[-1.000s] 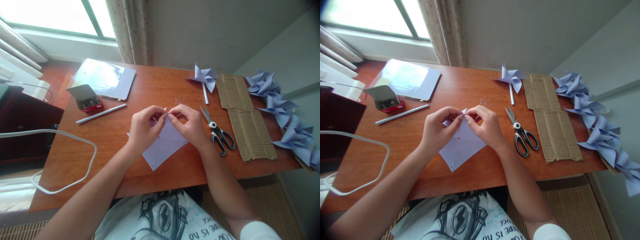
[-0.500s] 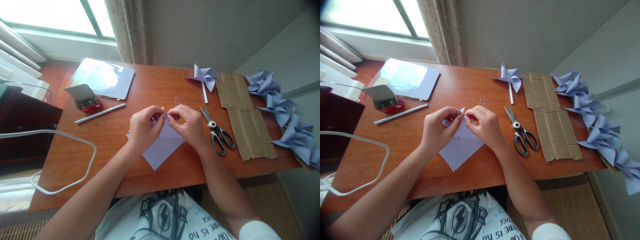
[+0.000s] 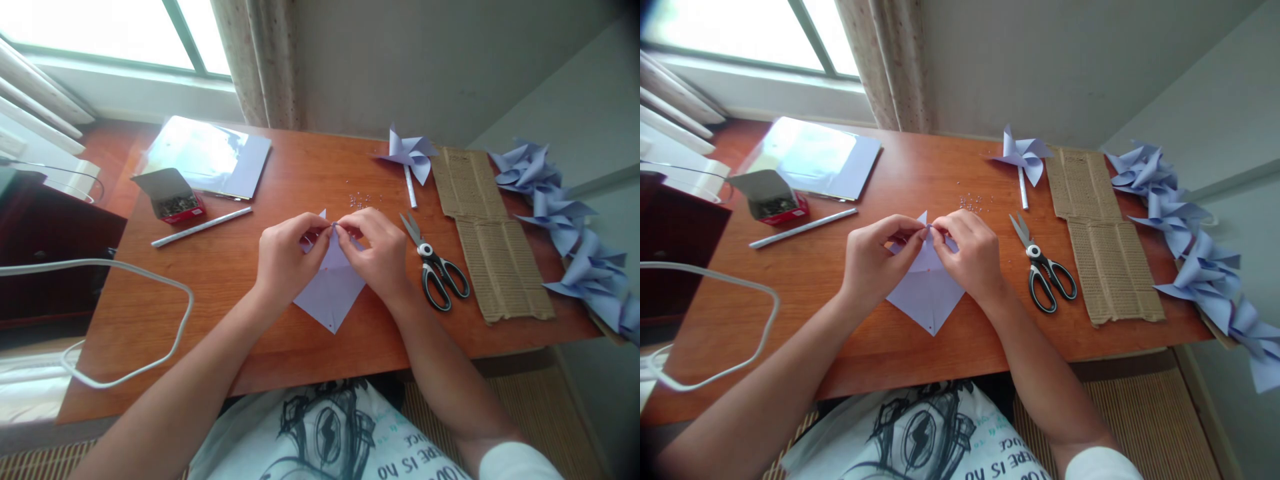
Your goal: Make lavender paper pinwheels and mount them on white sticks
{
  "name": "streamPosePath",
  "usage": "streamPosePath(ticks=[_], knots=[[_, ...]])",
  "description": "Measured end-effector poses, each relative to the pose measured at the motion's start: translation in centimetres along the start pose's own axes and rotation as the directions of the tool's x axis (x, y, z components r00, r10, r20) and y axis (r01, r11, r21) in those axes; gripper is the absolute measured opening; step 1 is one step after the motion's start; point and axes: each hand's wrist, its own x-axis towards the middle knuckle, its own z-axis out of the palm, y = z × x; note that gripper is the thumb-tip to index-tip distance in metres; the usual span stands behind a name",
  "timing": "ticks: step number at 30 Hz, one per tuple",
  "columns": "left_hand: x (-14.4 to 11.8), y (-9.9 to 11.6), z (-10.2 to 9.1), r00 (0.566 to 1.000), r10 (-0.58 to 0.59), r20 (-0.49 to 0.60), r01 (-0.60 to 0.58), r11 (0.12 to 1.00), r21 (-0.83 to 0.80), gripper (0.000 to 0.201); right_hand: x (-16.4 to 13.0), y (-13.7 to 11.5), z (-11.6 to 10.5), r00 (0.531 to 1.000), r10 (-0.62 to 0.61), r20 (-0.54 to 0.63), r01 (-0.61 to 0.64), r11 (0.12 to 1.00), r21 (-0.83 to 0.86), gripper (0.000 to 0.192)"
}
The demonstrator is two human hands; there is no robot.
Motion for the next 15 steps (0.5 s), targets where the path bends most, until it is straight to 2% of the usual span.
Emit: streamPosePath(ticks=[6,12,15], knots=[[-0.09,0.08,-0.02,1.000,0.021,-0.024,-0.020,0.999,0.036,0.007,-0.35,-0.03,0.29,1.000,-0.014,-0.016,0.014,1.000,-0.002,0.013],[-0.06,-0.10,0.02,0.999,0.006,-0.053,-0.004,0.999,0.046,0.008,-0.56,0.03,0.67,0.991,-0.128,-0.039,0.124,0.988,-0.087,0.017],[0.02,-0.26,0.03,0.998,0.008,-0.063,-0.006,1.000,0.024,0.008,-0.55,-0.06,0.70,0.989,-0.143,-0.037,0.138,0.985,-0.106,0.019]])
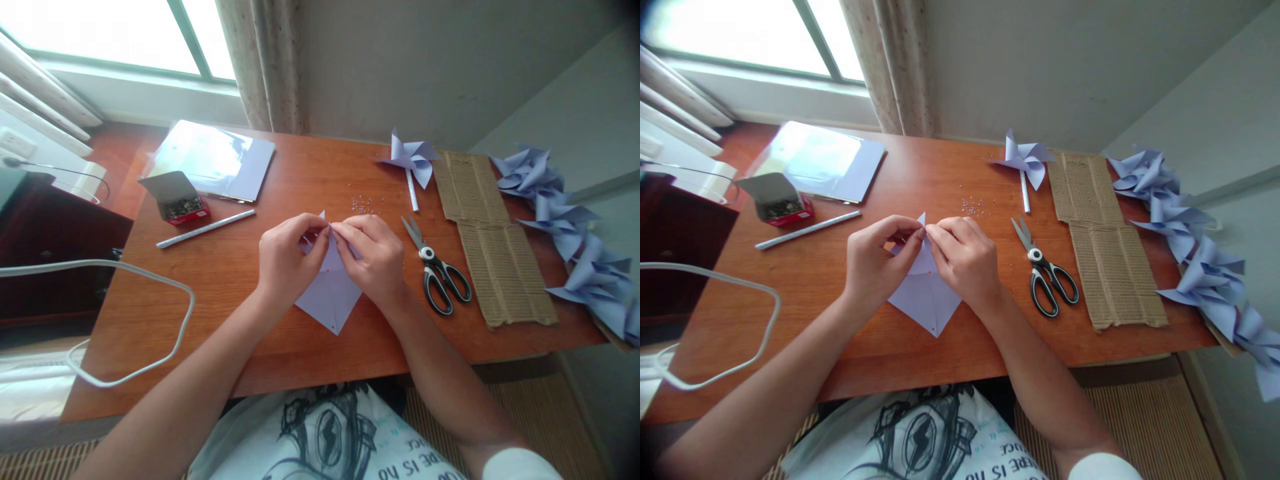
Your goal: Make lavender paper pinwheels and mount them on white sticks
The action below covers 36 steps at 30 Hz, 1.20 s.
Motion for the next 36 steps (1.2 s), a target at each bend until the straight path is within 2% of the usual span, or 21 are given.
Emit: streamPosePath(ticks=[6,12,15,18,20,23,29,36], knots=[[0.0,-0.3,0.1,1.000,-0.010,0.002,0.011,0.999,-0.049,0.008,0.1,-0.4,-0.1,1.000,0.005,-0.018,-0.004,0.999,0.038,0.021],[0.1,-0.2,0.0,1.000,-0.013,0.008,0.014,0.995,-0.096,0.007,0.6,-0.9,-0.6,0.988,0.151,0.012,-0.149,0.958,0.246,0.021],[0.2,-0.1,-0.1,0.999,-0.013,0.035,0.018,0.992,-0.123,0.007,1.0,-0.8,-1.1,0.952,0.288,0.104,-0.305,0.853,0.423,0.018],[0.2,0.1,-0.2,0.998,-0.015,0.063,0.024,0.989,-0.148,0.007,1.3,-0.3,-1.6,0.863,0.425,0.274,-0.501,0.651,0.570,0.013],[0.2,0.2,-0.2,0.995,-0.025,0.093,0.042,0.980,-0.195,0.007,1.4,0.2,-1.8,0.810,0.452,0.373,-0.581,0.532,0.616,0.011],[0.3,0.3,-0.1,0.989,-0.045,0.138,0.083,0.956,-0.282,0.008,1.4,0.7,-1.9,0.776,0.446,0.445,-0.625,0.453,0.635,0.014],[0.3,0.4,-0.1,0.976,-0.067,0.208,0.144,0.914,-0.380,0.007,1.7,0.7,-2.0,0.747,0.462,0.478,-0.658,0.407,0.634,0.022],[0.2,0.3,-0.1,0.971,-0.065,0.230,0.150,0.915,-0.375,0.008,1.6,0.7,-2.1,0.758,0.441,0.481,-0.648,0.421,0.635,0.018]])
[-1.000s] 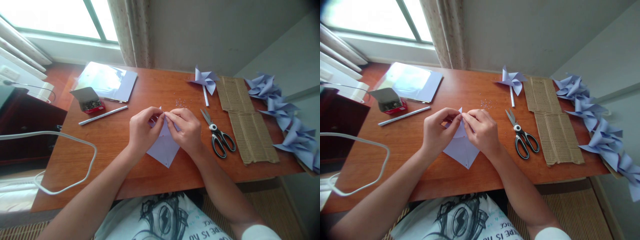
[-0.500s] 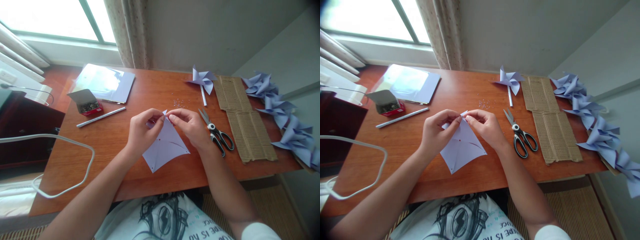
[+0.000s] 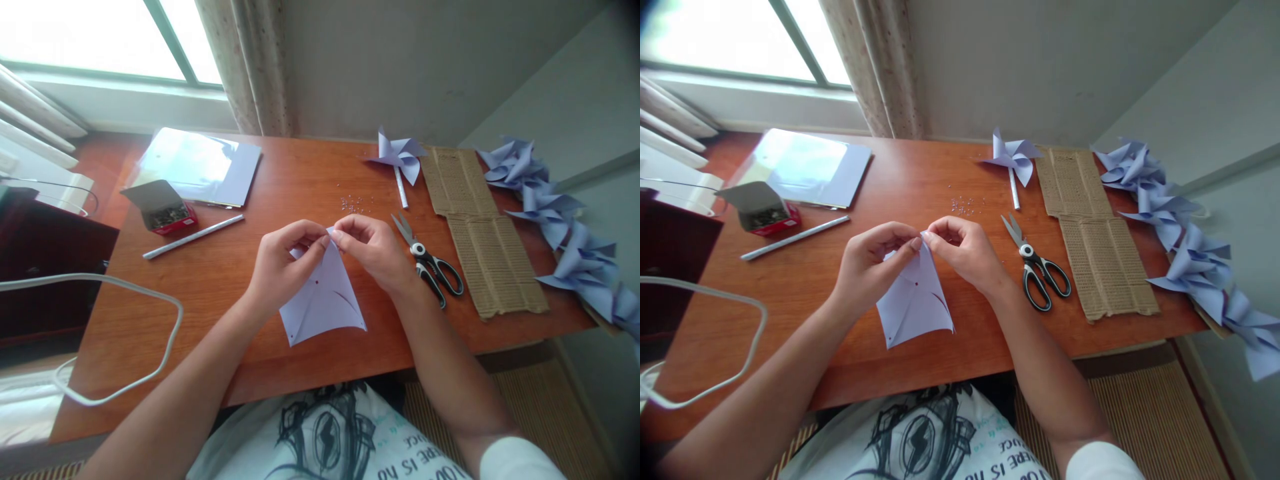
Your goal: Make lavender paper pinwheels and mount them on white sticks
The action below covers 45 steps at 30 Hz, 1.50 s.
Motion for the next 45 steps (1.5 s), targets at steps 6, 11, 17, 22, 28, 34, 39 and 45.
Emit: streamPosePath(ticks=[6,11,17,22,28,34,39,45], knots=[[0.1,-0.2,-0.2,1.000,0.015,0.000,-0.015,0.999,-0.036,0.007,0.0,0.0,0.0,1.000,-0.004,0.008,0.004,1.000,-0.014,0.019],[0.1,-0.1,-0.2,1.000,0.009,0.008,-0.009,0.999,-0.053,0.007,0.0,-0.1,0.1,1.000,-0.004,0.015,0.005,1.000,-0.012,0.018],[0.2,0.1,-0.2,1.000,-0.015,0.009,0.016,0.998,-0.059,0.010,-0.1,-0.2,-0.1,1.000,-0.012,0.018,0.013,0.998,-0.055,0.021],[0.2,0.2,-0.1,0.999,-0.036,-0.001,0.036,0.998,-0.051,0.012,0.0,-0.3,0.0,0.999,-0.023,0.025,0.025,0.998,-0.063,0.025],[0.2,0.2,0.0,0.998,-0.062,0.002,0.062,0.996,-0.066,0.013,-0.6,-0.7,-1.1,0.994,-0.109,-0.020,0.103,0.974,-0.202,0.018],[0.2,0.0,0.0,0.996,-0.084,0.014,0.085,0.990,-0.110,0.014,-5.9,0.4,-8.7,0.940,-0.184,-0.289,-0.117,0.620,-0.776,0.021],[0.1,-0.3,0.0,0.997,-0.076,0.021,0.078,0.988,-0.133,0.013,-11.2,2.0,-12.9,0.954,-0.014,-0.301,-0.266,0.425,-0.865,0.038],[0.1,-0.2,0.1,0.998,-0.043,0.035,0.047,0.991,-0.123,0.014,-12.0,2.9,-11.9,0.923,0.003,-0.384,-0.363,0.333,-0.870,0.046]])
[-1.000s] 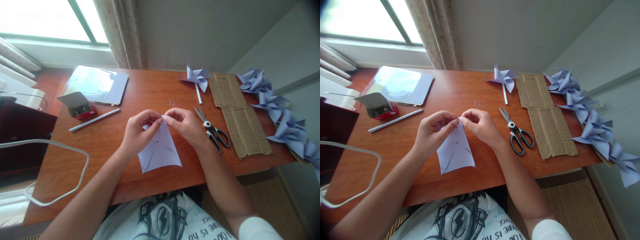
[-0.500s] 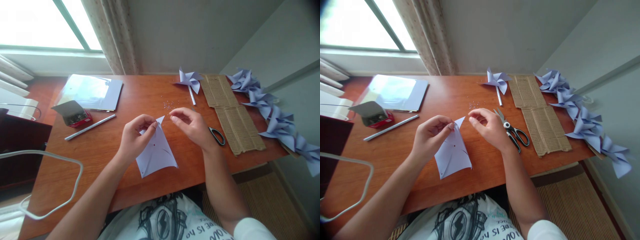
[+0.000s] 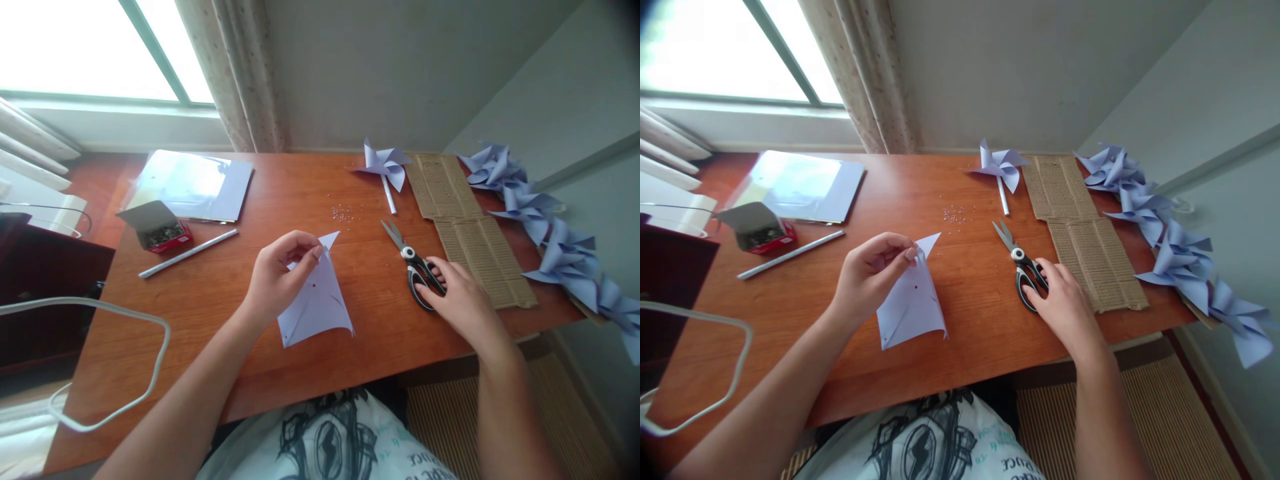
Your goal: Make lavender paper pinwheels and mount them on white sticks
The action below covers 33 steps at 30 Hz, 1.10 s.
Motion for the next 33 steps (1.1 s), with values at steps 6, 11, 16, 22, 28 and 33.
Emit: streamPosePath(ticks=[6,11,16,22,28,33], knots=[[0.0,0.1,0.1,1.000,0.020,0.007,-0.019,1.000,-0.012,0.013,0.2,-1.3,-0.1,0.994,0.083,0.065,-0.105,0.830,0.548,0.050],[-0.1,0.2,0.1,1.000,0.009,0.012,-0.009,1.000,-0.030,0.015,0.1,-4.0,-0.5,0.989,-0.032,0.145,-0.117,0.437,0.892,0.059],[-0.2,0.5,0.2,0.999,0.002,0.034,0.001,0.997,-0.076,0.014,1.3,-7.0,-0.6,0.953,-0.267,0.147,0.009,0.508,0.861,0.063],[-0.4,0.8,0.2,0.994,0.065,0.089,-0.057,0.995,-0.085,0.008,2.2,-9.0,-1.1,0.921,-0.389,0.013,0.278,0.682,0.677,0.057],[-0.4,0.9,0.2,0.992,0.092,0.089,-0.085,0.993,-0.080,0.007,2.3,-9.1,-1.6,0.899,-0.436,-0.033,0.375,0.730,0.571,0.054],[-0.5,0.9,0.3,0.992,0.087,0.087,-0.077,0.991,-0.105,0.004,2.3,-8.6,-1.6,0.896,-0.440,-0.056,0.400,0.750,0.527,0.056]])
